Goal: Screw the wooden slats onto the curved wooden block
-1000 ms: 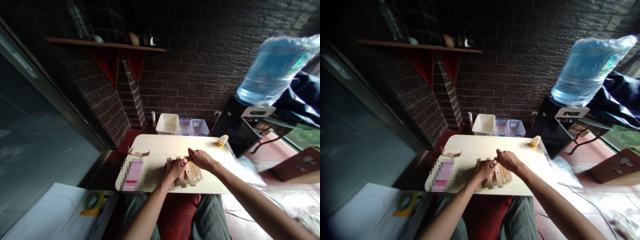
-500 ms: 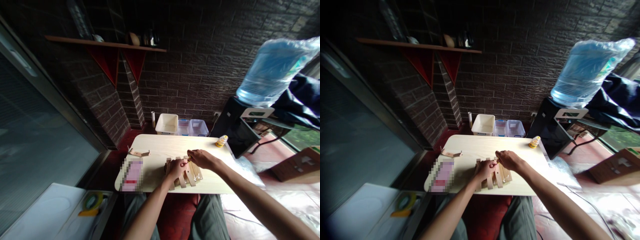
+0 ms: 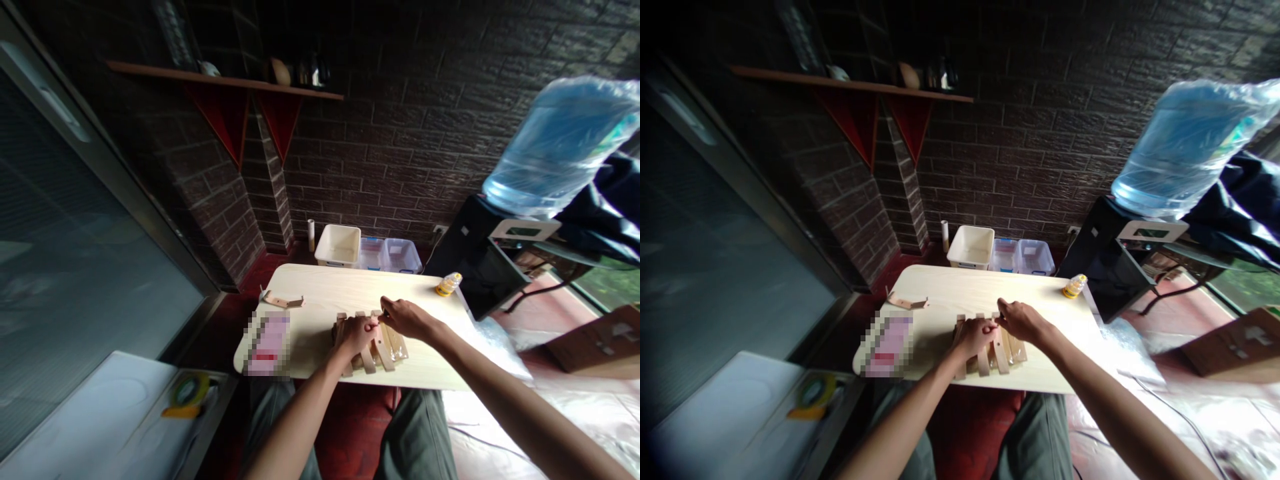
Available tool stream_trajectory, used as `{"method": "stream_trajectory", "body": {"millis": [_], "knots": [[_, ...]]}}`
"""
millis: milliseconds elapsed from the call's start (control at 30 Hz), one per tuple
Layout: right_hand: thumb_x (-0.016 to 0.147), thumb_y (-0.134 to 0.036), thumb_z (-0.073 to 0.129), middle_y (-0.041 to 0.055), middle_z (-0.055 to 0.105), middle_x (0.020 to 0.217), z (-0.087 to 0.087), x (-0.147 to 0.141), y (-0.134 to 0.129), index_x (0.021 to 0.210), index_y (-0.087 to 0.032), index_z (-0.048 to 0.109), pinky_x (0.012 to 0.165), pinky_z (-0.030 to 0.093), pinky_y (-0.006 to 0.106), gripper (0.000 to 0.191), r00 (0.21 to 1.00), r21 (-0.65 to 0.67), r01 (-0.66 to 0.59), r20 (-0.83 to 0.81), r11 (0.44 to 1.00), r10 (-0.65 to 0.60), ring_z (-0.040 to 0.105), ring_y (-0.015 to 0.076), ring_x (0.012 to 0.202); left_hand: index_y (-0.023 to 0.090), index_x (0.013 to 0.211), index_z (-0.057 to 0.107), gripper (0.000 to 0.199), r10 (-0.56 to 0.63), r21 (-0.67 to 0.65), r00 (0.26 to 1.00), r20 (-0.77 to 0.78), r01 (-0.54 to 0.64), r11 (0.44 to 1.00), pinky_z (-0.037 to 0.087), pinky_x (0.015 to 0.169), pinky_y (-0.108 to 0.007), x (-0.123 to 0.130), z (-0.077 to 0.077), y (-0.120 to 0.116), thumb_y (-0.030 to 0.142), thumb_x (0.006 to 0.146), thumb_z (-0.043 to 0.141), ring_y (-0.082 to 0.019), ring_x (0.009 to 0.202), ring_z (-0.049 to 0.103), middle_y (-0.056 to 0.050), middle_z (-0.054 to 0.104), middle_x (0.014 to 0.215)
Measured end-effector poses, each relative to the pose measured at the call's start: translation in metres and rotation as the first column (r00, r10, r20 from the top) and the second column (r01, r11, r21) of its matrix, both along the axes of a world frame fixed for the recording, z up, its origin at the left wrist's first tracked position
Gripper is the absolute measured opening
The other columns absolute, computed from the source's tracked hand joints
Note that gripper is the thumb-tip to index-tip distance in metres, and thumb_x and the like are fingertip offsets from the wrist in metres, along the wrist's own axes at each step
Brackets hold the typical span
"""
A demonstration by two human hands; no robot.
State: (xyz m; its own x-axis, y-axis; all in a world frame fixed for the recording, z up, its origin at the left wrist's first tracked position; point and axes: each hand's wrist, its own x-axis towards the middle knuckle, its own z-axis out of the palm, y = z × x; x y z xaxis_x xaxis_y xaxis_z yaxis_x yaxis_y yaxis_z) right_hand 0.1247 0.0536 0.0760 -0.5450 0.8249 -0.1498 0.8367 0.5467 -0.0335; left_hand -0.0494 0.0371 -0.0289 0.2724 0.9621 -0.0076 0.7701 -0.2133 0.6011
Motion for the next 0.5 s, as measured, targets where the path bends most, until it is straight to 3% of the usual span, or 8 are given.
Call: {"method": "stream_trajectory", "body": {"millis": [233,333,500], "knots": [[0.094,-0.028,0.052,0.0089,0.070,0.095,0.021,0.000,-0.003,0.111,-0.019,0.052,0.060,0.035,0.024,0.019,0.994,-0.022,-0.089,-0.063,0.996,0.088,0.066,0.0191,0.082,0.025,0.097,0.072,0.026,0.019,-0.033,1.000,0.022,-0.018,0.999,0.041,0.076,-0.026,-0.001,-0.001,-0.002,0.037,0.086,0.053,-0.019,0.088,0.065,-0.002,0.073,0.089],[0.096,-0.026,0.048,0.0086,0.070,0.092,0.017,-0.001,-0.004,0.102,-0.019,0.052,0.059,0.033,0.025,0.011,0.993,0.003,-0.104,-0.047,0.995,0.104,0.066,0.0181,0.079,0.024,0.098,0.072,0.026,0.035,-0.045,0.999,0.018,-0.034,0.998,0.041,0.076,-0.026,0.000,-0.001,-0.002,0.038,0.085,0.054,-0.020,0.088,0.065,-0.003,0.073,0.089],[0.098,-0.032,0.044,0.0087,0.069,0.083,0.002,0.000,-0.004,0.105,-0.018,0.048,0.056,0.031,0.025,0.016,0.997,0.016,-0.072,-0.039,0.997,0.072,0.066,0.0188,0.073,0.026,0.091,0.073,0.025,0.008,0.051,1.000,0.003,-0.008,0.999,0.039,0.074,-0.027,-0.001,-0.004,-0.002,0.036,0.086,0.050,-0.020,0.085,0.065,-0.003,0.073,0.089]]}}
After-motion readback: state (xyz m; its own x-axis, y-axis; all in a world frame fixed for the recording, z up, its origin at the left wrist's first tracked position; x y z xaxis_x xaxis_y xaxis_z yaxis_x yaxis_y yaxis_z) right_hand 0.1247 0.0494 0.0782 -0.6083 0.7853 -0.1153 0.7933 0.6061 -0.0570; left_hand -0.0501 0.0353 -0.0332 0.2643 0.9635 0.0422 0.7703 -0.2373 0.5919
